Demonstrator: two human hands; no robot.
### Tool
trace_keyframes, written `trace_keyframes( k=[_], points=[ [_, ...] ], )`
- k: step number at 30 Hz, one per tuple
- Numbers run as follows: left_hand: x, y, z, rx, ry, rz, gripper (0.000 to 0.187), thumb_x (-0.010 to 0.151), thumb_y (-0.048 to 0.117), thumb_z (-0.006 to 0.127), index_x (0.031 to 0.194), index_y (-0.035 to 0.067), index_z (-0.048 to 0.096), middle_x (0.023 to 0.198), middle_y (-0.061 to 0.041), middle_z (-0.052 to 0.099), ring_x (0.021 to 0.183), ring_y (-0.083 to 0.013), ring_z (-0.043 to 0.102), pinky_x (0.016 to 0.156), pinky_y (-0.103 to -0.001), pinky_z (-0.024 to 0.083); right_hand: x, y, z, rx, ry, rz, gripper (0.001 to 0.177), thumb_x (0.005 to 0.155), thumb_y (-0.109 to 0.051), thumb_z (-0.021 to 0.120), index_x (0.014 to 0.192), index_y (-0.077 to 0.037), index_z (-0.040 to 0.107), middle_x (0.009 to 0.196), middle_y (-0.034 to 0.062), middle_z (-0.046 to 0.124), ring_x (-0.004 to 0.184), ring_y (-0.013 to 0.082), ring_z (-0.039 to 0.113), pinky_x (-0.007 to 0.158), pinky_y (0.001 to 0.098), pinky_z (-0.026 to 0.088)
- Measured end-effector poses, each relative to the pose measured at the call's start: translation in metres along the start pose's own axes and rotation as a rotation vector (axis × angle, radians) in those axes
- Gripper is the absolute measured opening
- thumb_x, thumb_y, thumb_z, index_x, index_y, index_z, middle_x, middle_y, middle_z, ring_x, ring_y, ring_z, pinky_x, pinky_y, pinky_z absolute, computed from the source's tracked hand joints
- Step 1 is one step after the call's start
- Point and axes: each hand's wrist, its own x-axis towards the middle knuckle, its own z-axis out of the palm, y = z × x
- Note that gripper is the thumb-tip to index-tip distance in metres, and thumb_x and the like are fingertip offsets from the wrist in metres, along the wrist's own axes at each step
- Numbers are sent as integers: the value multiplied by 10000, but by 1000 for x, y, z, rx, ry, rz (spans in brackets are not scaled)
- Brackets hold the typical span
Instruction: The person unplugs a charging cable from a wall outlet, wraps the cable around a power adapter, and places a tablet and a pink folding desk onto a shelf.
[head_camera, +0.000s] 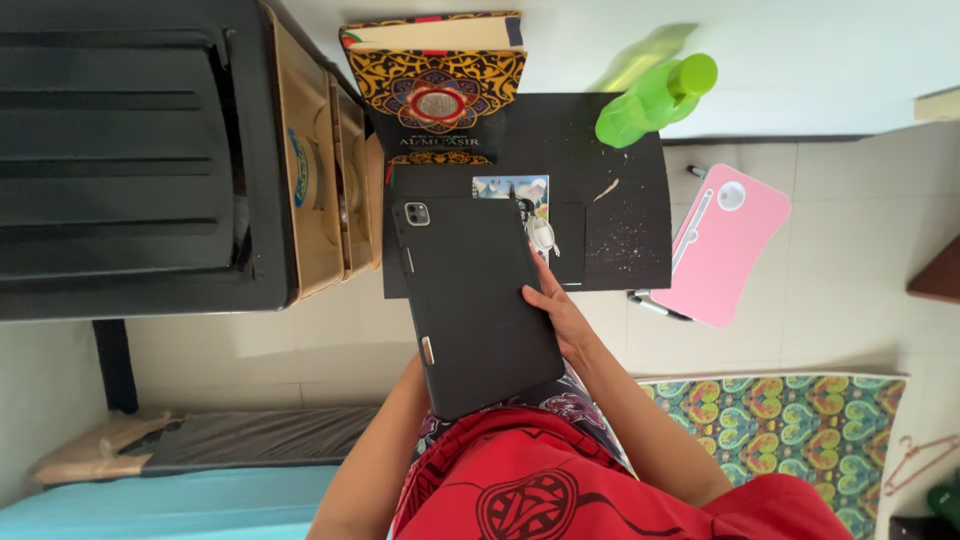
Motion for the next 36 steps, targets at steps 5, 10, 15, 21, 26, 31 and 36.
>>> trace_keyframes(
  k=[5, 10, 15, 21, 26, 31, 36],
  points=[
    [-3, 6, -13, 51, -43, -59, 708, 946, 558, 368, 1418, 53, 521, 1324, -143, 631, 1162, -268, 643, 953, -435, 562, -1, 13, 1, 22, 23, -35, 890, 873, -80, 745, 1628, -139, 279, 1661, 60, 324, 1448, 209, 441, 1140, 344, 441],
    [1, 9, -18, 82, -88, -106, 654, 969, 510, 380, 1404, 45, 529, 1301, -141, 641, 1134, -260, 658, 935, -423, 574, -5, 23, 6, 117, 61, 6, 876, 885, -74, 724, 1632, -154, 273, 1621, 113, 383, 1389, 248, 492, 1095, 372, 468],
    [-1, 10, -23, 98, -109, -134, 599, 991, 461, 393, 1390, 38, 537, 1278, -140, 651, 1105, -253, 673, 917, -411, 586, 0, 34, 14, 143, 71, -14, 880, 895, -70, 713, 1640, -171, 255, 1629, 83, 382, 1400, 232, 495, 1104, 358, 475],
    [-16, 5, -46, 72, -56, -96, 534, 1018, 404, 407, 1372, 30, 546, 1251, -139, 663, 1071, -244, 691, 896, -397, 600, 7, 38, 12, 78, 107, -38, 909, 883, -89, 737, 1647, -171, 249, 1640, 103, 362, 1399, 241, 481, 1102, 361, 461],
    [-48, 21, -99, -101, 179, 103, 479, 1040, 355, 420, 1358, 22, 554, 1228, -137, 673, 1043, -236, 705, 878, -385, 612, 22, 33, -2, -113, 137, -112, 913, 875, -99, 757, 1638, -138, 256, 1653, 87, 343, 1428, 243, 467, 1108, 366, 469],
    [-44, 30, -106, -192, 293, 56, 562, 1012, 473, 397, 1334, 46, 572, 1193, -103, 708, 1020, -213, 723, 867, -363, 608, 46, 55, -17, -241, 113, -109, 907, 897, -50, 723, 1642, -178, 222, 1657, 79, 319, 1435, 201, 441, 1133, 343, 435],
    [-47, 31, -104, 156, 397, 192, 457, 963, 229, 724, 1319, -26, 593, 1189, -140, 684, 1039, -240, 685, 879, -391, 574, 96, 101, -64, -282, 167, 77, 846, 897, -87, 720, 1604, -170, 262, 1527, 166, 481, 1326, 252, 539, 1075, 364, 482]
  ],
)
